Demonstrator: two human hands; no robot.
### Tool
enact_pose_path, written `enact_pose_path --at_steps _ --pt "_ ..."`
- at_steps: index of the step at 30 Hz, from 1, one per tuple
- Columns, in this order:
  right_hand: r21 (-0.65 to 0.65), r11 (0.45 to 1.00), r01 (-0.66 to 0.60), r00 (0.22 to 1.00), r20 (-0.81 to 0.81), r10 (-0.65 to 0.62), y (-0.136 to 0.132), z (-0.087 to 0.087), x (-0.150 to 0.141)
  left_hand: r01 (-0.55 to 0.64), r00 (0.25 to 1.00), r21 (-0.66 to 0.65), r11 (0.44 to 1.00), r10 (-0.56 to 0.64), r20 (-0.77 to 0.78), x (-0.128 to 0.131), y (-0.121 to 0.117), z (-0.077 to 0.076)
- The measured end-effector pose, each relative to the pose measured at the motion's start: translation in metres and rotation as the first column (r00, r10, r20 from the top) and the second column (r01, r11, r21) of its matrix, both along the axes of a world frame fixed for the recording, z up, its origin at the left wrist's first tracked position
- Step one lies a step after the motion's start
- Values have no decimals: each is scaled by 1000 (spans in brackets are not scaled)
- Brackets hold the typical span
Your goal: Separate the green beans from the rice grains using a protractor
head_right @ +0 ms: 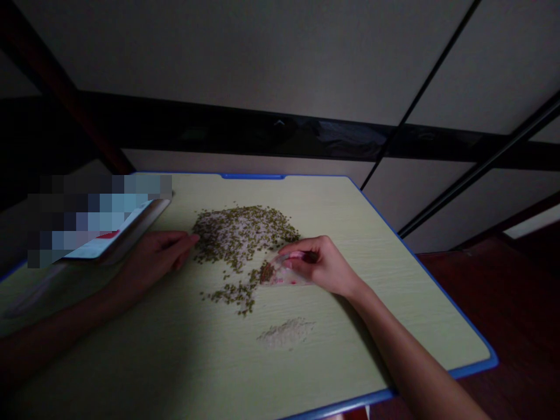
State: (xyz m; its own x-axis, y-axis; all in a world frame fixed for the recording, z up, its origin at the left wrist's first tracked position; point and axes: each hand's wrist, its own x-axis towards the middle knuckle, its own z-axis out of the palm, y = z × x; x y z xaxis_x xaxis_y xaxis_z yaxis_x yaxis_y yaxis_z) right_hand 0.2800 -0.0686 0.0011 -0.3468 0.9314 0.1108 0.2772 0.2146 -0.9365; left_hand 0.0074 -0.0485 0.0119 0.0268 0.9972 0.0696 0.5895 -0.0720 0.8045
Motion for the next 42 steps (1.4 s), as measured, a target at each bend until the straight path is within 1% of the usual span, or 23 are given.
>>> enact_pose_path --at_steps 5,10,15,23,26,31,35,37,42 --pt "-11 1000 12 1000 7 -12 0 0 -1 -7 1000 -1 1000 7 -20 0 1 1" --pt "-41 995 90 996 34 -88 1 -2 -4 -5 1000 8 1000 5 -31 0 1 1" --pt "-69 992 110 994 16 -109 2 -5 -6 -4 1000 5 1000 4 -20 1 0 0" --pt "-49 991 127 992 26 -126 2 -5 -6 -2 1000 7 1000 3 -30 1 1 1" --pt "-44 993 114 993 22 -113 2 -3 -5 -1 999 10 1000 1 -35 0 0 1" --pt "-55 998 41 999 -2 -41 0 -1 -3 8 1000 7 1000 -8 -21 -1 1 -1" --pt "-35 993 109 994 23 -108 1 -2 -3 7 1000 2 1000 -7 -21 0 2 -1" --pt "-38 992 119 993 12 -119 2 -3 -5 2 1000 1 1000 -2 -25 0 2 -1" --pt "-68 997 35 998 -43 -38 1 0 -6 -1 1000 1 1000 1 -23 -1 2 0"
